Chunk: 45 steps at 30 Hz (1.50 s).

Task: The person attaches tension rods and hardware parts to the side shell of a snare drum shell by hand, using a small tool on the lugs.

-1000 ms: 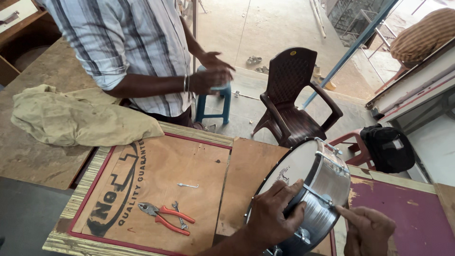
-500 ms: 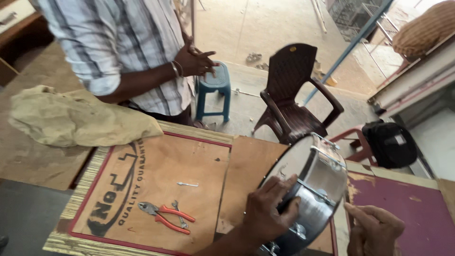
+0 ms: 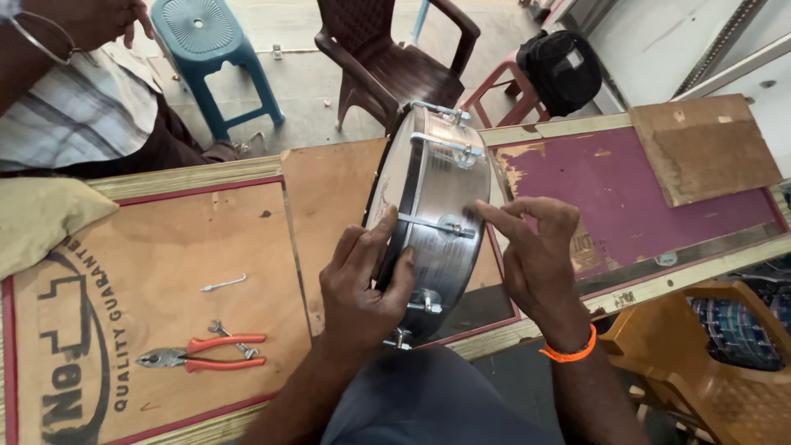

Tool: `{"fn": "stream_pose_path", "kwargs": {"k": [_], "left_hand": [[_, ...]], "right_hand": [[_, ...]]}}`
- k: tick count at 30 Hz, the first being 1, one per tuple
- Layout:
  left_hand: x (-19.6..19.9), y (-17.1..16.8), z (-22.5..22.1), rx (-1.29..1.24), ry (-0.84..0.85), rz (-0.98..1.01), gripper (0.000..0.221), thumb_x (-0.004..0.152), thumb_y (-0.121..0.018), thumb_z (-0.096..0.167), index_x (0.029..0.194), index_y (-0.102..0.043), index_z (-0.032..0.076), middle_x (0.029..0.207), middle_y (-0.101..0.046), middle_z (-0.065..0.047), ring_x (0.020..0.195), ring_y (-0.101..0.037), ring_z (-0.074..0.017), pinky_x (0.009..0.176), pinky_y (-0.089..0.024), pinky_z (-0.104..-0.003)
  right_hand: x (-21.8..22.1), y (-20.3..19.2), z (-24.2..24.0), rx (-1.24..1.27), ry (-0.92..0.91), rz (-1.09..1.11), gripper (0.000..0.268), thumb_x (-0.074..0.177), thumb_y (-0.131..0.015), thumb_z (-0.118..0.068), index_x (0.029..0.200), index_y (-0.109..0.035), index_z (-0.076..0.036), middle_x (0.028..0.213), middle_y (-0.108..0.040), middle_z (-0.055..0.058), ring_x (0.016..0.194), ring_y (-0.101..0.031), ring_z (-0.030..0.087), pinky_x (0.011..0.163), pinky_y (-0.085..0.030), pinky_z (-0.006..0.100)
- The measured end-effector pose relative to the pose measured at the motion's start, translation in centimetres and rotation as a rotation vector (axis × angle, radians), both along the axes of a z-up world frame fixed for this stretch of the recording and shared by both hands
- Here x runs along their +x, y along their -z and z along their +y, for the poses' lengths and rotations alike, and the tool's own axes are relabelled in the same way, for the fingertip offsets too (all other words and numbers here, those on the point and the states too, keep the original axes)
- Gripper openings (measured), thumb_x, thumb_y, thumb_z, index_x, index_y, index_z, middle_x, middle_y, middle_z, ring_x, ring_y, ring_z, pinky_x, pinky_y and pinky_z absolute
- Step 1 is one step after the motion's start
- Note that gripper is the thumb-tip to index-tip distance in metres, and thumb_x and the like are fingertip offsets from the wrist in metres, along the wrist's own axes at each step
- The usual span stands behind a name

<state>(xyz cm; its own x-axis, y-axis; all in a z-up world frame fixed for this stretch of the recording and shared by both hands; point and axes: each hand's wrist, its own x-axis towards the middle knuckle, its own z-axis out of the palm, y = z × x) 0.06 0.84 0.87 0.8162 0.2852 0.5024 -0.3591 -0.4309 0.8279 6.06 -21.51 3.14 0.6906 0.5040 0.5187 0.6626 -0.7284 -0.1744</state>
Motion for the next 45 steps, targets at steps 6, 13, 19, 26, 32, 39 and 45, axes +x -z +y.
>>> {"fn": "stream_pose_path", "kwargs": {"k": [6,13,19,26,32,39,45], "left_hand": [[0.0,0.4,-0.2,-0.017,0.014,0.007,0.050,0.085,-0.076,0.003,0.133,-0.064,0.000,0.089,-0.061,-0.011,0.070,-0.064,-0.0205,0.061,-0.053,-0.035],[0.0,0.6,-0.3,0.000,0.007,-0.005,0.051,0.085,-0.076,0.002,0.134,-0.064,-0.002,0.088,-0.060,-0.010,0.070,-0.062,-0.0193,0.059,-0.052,-0.034],[0.1,0.5,-0.5,0.031,0.008,-0.038,0.050,0.086,-0.076,0.002,0.134,-0.063,-0.002,0.089,-0.062,-0.010,0.072,-0.062,-0.0204,0.061,-0.052,-0.034],[0.0,0.3,-0.6,0.010,0.020,0.008,0.051,0.085,-0.075,0.001,0.134,-0.063,-0.002,0.088,-0.061,-0.011,0.070,-0.063,-0.0197,0.060,-0.052,-0.034],[0.0,0.5,-0.5,-0.057,0.016,0.028,0.049,0.086,-0.074,0.001,0.134,-0.064,-0.001,0.088,-0.061,-0.009,0.068,-0.063,-0.0165,0.058,-0.053,-0.032],[-0.1,0.7,-0.2,-0.020,0.013,0.007,0.051,0.085,-0.076,0.001,0.134,-0.064,-0.002,0.087,-0.059,-0.008,0.065,-0.058,-0.0152,0.057,-0.049,-0.031],[-0.1,0.8,0.0,-0.036,0.011,0.002,0.050,0.085,-0.076,0.000,0.134,-0.064,-0.002,0.087,-0.059,-0.008,0.065,-0.058,-0.0149,0.055,-0.048,-0.030]], "right_hand": [[0.0,0.2,0.0,0.007,-0.096,-0.020,0.045,0.093,-0.063,0.005,0.129,-0.068,-0.022,0.111,-0.057,0.005,0.109,-0.048,0.025,0.098,-0.034,0.044],[-0.4,0.1,-0.2,0.042,-0.100,-0.055,0.044,0.095,-0.065,0.004,0.126,-0.069,-0.027,0.111,-0.056,0.004,0.109,-0.047,0.024,0.100,-0.036,0.043],[-0.3,-0.1,-0.5,0.083,-0.079,-0.040,0.058,0.084,-0.057,0.013,0.129,-0.068,-0.022,0.112,-0.054,0.005,0.113,-0.046,0.026,0.103,-0.037,0.045],[-0.1,-0.2,-0.7,0.059,-0.074,-0.048,0.064,0.079,-0.054,0.018,0.127,-0.070,-0.021,0.111,-0.055,0.003,0.112,-0.046,0.024,0.100,-0.036,0.043],[0.4,-0.2,-0.6,-0.025,-0.074,-0.015,0.060,0.080,-0.056,0.014,0.128,-0.070,-0.020,0.116,-0.059,0.005,0.112,-0.048,0.024,0.098,-0.034,0.045],[0.1,-0.4,0.1,-0.020,-0.139,-0.003,0.057,0.089,-0.056,0.013,0.130,-0.068,-0.025,0.111,-0.059,0.003,0.110,-0.047,0.021,0.099,-0.033,0.043],[-1.0,-2.3,0.9,0.401,-0.117,0.309,0.047,0.086,-0.081,-0.011,0.127,-0.059,-0.009,0.115,-0.056,0.005,0.105,-0.057,0.015,0.092,-0.052,0.033]]}}
